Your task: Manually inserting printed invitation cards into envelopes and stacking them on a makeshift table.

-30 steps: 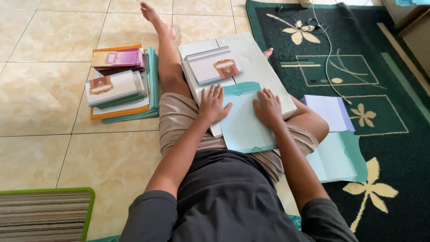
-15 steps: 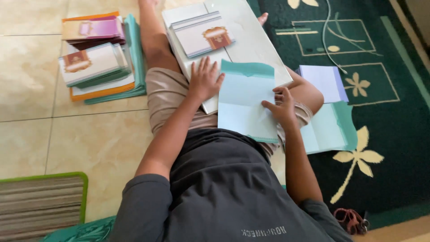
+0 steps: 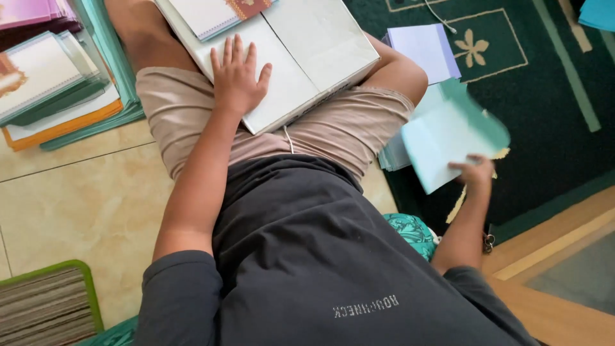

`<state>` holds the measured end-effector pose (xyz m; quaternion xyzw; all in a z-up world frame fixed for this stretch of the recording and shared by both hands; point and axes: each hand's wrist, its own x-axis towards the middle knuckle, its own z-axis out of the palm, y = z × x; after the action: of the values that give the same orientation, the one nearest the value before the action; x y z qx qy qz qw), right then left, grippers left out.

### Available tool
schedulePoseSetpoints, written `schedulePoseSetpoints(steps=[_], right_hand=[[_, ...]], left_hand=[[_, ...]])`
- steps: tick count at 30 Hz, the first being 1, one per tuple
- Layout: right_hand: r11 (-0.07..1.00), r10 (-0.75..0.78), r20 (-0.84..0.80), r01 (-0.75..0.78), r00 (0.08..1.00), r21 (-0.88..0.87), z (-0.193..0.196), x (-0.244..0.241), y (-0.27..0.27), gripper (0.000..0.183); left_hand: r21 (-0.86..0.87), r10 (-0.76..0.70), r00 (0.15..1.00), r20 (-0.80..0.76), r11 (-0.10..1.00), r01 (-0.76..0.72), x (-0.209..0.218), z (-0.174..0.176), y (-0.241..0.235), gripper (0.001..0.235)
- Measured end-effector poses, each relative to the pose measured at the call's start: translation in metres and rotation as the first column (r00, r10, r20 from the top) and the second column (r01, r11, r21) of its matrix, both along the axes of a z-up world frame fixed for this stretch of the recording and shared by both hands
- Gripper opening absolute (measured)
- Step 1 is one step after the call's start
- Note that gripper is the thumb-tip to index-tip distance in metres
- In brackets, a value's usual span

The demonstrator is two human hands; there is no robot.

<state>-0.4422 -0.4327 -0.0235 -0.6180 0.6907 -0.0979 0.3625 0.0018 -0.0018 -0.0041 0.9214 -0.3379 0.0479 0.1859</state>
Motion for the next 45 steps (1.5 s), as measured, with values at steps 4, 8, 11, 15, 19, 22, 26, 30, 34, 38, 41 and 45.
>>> schedulePoseSetpoints(steps=[4,8,11,15,19,22,26,30,34,38,41,45], right_hand=[[0.999,0.018,0.085,-0.022,0.996,0.045,-0.059,-0.026,-0.029,0.056],[0.989,0.06,0.058,-0.067,0.997,0.132,-0.022,0.003,-0.004,0.057],[0.975,0.149,0.205,-0.178,0.967,0.131,-0.03,0.024,0.001,0.055],[0.962,0.231,0.174,-0.251,0.957,0.104,-0.033,0.05,0.01,0.07],[0.96,0.229,0.12,-0.245,0.966,0.134,-0.041,0.064,0.011,0.088],[0.959,0.271,0.095,-0.278,0.958,0.062,-0.042,0.07,0.016,0.096],[0.93,0.36,0.0,-0.358,0.933,0.08,-0.041,0.075,0.022,0.072],[0.913,0.406,-0.144,-0.407,0.902,0.024,-0.037,0.078,0.028,0.088],[0.822,0.435,-0.395,-0.536,0.809,-0.193,-0.068,0.073,0.006,0.08],[0.614,0.48,-0.549,-0.709,0.684,-0.347,-0.067,0.106,-0.011,0.085],[0.492,0.578,-0.579,-0.812,0.575,-0.315,-0.07,0.15,-0.036,0.097],[0.679,0.656,-0.467,-0.734,0.593,0.022,-0.064,0.177,-0.037,0.104]], left_hand=[[-0.001,-0.012,1.0,0.01,1.0,0.012,0.0,-0.004,0.001,0.074],[-0.007,-0.02,1.0,0.012,1.0,0.02,-0.003,0.001,0.002,0.074],[0.009,-0.018,1.0,0.002,1.0,0.017,-0.005,0.01,0.003,0.074],[0.028,-0.017,1.0,-0.019,0.999,0.017,-0.006,0.011,0.004,0.075],[0.047,-0.012,1.0,-0.027,0.999,0.013,-0.001,0.006,0.002,0.077],[0.055,-0.009,1.0,-0.027,0.998,0.01,-0.002,0.007,0.002,0.078],[0.056,-0.01,1.0,-0.023,0.998,0.011,-0.003,0.007,0.002,0.078],[0.077,-0.004,0.999,-0.038,0.997,0.007,-0.002,0.008,0.001,0.079],[0.067,-0.001,0.999,-0.034,0.998,0.004,-0.002,0.005,0.001,0.079],[0.083,0.002,1.0,-0.03,0.997,0.001,-0.002,0.007,0.0,0.079],[0.078,0.006,1.0,-0.021,0.997,-0.005,-0.001,0.004,0.0,0.079],[0.063,0.004,1.0,-0.006,0.998,-0.003,-0.002,0.003,0.001,0.079]])
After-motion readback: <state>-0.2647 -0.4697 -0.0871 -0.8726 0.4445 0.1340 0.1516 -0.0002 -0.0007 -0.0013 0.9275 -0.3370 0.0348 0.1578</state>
